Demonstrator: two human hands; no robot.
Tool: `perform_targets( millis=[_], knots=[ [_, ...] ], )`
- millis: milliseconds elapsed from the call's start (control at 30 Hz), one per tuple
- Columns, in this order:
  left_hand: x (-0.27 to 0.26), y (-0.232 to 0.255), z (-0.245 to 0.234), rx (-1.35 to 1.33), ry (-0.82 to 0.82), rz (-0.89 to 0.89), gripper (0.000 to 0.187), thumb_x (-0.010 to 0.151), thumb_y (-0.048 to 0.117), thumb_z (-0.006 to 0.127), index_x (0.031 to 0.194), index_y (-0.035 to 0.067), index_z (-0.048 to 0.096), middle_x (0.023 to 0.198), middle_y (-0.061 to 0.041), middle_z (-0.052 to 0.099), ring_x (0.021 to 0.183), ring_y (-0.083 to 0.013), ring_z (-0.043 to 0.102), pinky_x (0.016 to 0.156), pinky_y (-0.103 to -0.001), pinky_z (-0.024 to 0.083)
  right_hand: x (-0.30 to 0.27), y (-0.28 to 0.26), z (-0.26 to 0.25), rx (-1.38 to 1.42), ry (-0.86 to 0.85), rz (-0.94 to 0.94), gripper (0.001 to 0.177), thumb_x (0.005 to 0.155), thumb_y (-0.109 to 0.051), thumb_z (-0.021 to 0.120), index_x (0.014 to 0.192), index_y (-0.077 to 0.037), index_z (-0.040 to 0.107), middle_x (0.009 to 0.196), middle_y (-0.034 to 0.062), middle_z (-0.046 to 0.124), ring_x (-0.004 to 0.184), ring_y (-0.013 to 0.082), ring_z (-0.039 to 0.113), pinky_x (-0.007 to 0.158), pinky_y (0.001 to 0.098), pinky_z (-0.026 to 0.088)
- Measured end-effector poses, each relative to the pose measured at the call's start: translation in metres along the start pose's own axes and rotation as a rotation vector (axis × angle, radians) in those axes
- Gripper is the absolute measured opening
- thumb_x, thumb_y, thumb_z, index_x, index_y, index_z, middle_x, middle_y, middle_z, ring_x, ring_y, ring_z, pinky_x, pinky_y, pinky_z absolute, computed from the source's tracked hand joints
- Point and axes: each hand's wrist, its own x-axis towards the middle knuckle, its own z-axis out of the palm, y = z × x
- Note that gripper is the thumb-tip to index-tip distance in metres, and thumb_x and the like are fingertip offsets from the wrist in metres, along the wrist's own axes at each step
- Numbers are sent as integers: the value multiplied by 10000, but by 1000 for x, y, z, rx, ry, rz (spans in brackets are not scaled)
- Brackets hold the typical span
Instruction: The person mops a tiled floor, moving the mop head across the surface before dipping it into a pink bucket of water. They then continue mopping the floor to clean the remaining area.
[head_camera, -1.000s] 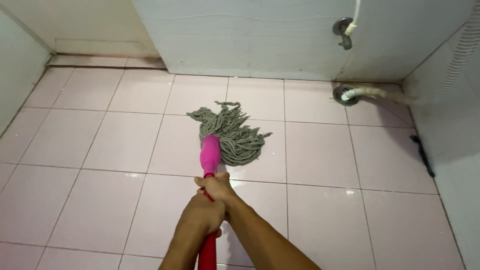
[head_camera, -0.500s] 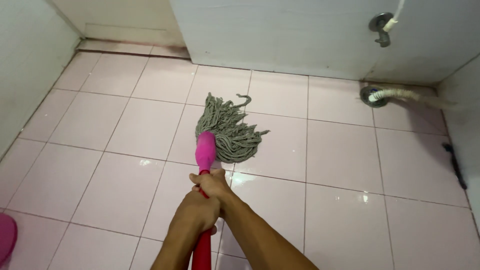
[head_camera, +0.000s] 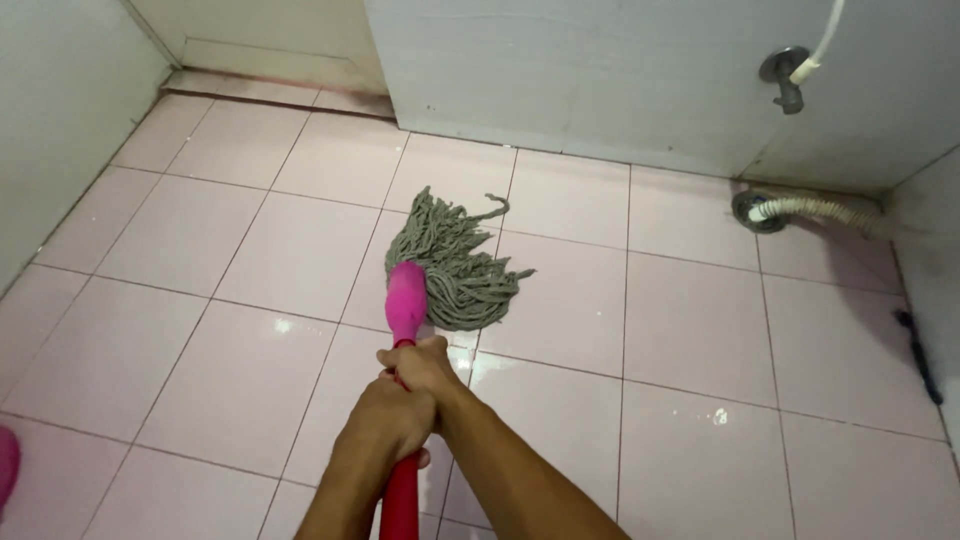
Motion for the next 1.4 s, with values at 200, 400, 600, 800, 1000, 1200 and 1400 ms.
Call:
perform_targets(
  millis=[200, 400, 600, 800, 1000, 1200, 1400],
  knots=[
    [9, 7, -2, -17, -1, 26, 419, 885, 156, 508, 1253, -32, 576, 852, -188, 718, 533, -270, 662, 522, -388, 557, 13, -3, 0, -41, 46, 23, 206, 885, -107, 738, 868, 63, 623, 750, 130, 676, 603, 181, 646, 543, 342, 536],
    [23, 8, 2, -37, 2, 22, 412, 887, 168, 508, 1227, -47, 598, 851, -196, 724, 533, -267, 663, 523, -387, 557, 51, 8, -3, -30, 50, -29, 186, 852, -66, 758, 845, 79, 642, 724, 142, 682, 569, 183, 635, 512, 335, 507],
    [67, 18, -5, -48, 38, 9, 409, 889, 179, 508, 1201, -62, 619, 850, -204, 731, 532, -265, 665, 524, -385, 557, 84, 19, -18, 73, -57, -56, 191, 842, -46, 772, 867, 93, 643, 721, 156, 689, 569, 192, 644, 508, 341, 513],
    [75, 24, 6, -48, 47, 10, 411, 891, 190, 508, 1175, -76, 641, 850, -212, 737, 532, -263, 667, 525, -383, 557, 74, 10, -21, 79, -47, -12, 178, 859, -50, 766, 898, 82, 654, 751, 150, 699, 610, 179, 675, 538, 317, 533],
    [30, 32, 14, -43, 50, 25, 418, 894, 201, 508, 1149, -91, 663, 849, -220, 743, 532, -261, 669, 526, -381, 557, 80, 6, -20, 63, -50, -42, 202, 855, -54, 771, 867, 105, 647, 752, 176, 700, 590, 202, 651, 518, 345, 516],
    [28, 31, 11, -54, 50, 26, 429, 896, 212, 508, 1123, -105, 686, 849, -228, 750, 531, -258, 671, 527, -380, 557, 55, -16, -19, 7, -51, -30, 187, 873, -95, 741, 859, 75, 663, 745, 147, 696, 577, 192, 638, 526, 342, 517],
    [25, 33, 8, -50, 51, 34, 444, 898, 223, 508, 1098, -119, 708, 848, -236, 757, 531, -256, 672, 528, -378, 557, 59, -18, -16, -84, -11, -57, 213, 851, -106, 742, 842, 93, 668, 736, 158, 703, 587, 205, 661, 531, 372, 514]
  ],
)
